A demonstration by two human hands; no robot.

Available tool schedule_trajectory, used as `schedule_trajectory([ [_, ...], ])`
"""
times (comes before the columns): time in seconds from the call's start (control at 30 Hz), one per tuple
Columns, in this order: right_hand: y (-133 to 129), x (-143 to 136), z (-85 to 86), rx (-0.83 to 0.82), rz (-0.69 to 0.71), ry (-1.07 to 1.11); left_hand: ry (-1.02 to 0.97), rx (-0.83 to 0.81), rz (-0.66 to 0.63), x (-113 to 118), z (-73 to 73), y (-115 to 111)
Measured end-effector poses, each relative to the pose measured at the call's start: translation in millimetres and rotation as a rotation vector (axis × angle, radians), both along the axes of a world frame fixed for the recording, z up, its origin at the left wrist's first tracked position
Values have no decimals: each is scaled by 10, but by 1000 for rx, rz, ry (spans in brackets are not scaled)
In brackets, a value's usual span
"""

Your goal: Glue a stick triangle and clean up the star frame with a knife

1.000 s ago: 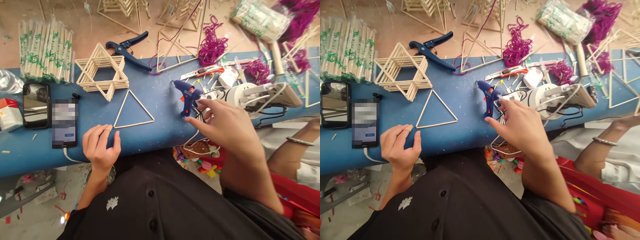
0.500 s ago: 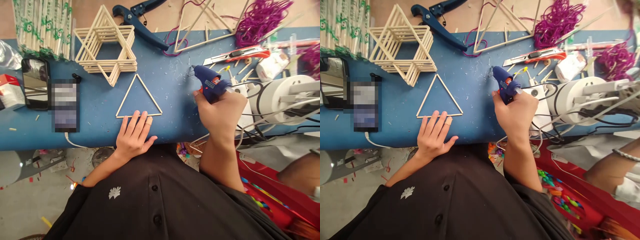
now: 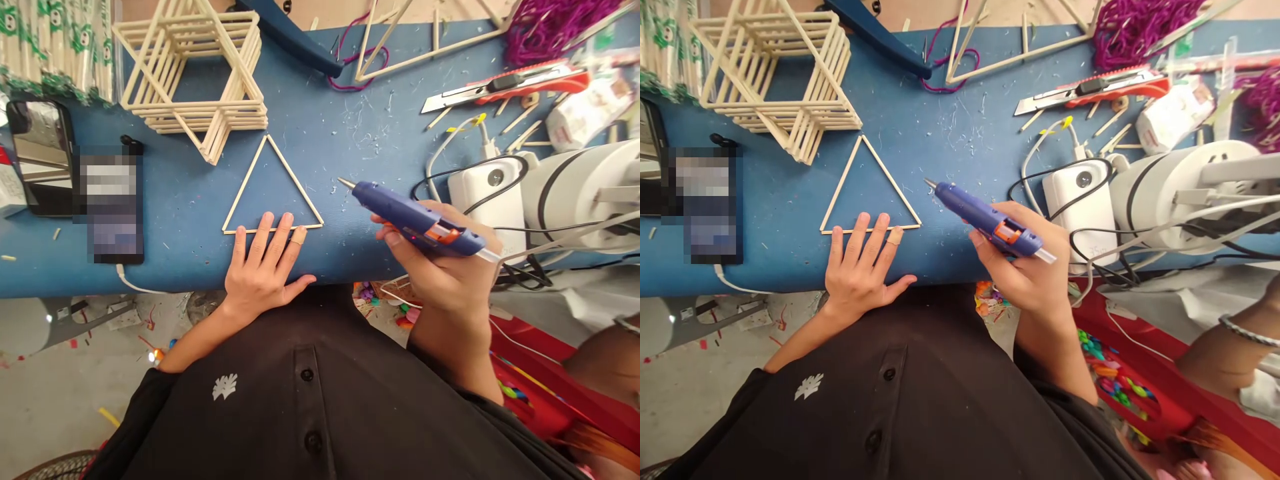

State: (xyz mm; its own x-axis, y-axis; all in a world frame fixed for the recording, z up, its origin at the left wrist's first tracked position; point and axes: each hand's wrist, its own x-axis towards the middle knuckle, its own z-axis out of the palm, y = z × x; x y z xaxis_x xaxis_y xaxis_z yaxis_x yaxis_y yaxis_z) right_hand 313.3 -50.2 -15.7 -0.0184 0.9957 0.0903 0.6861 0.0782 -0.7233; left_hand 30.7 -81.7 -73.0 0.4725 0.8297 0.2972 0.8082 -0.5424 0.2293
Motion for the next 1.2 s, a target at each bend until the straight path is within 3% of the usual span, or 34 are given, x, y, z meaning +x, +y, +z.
schedule_trajectory([
  [0.27, 4, 89, -6, 4, 183, 110, 57, 48, 1, 4, 14, -7],
  [0.47, -23, 139, -44, 8, 186, 31, -4, -57, 14, 8, 17, -5],
  [0.63, -45, 153, -112, 17, 197, 71, 53, 55, -3, 17, 38, 0],
  [0.83, -47, 128, -112, -47, 161, 7, -7, -80, 20, 15, 33, -4],
  [1.2, -52, 117, -116, 3, 173, -40, 18, -41, 9, 14, 42, 2],
])
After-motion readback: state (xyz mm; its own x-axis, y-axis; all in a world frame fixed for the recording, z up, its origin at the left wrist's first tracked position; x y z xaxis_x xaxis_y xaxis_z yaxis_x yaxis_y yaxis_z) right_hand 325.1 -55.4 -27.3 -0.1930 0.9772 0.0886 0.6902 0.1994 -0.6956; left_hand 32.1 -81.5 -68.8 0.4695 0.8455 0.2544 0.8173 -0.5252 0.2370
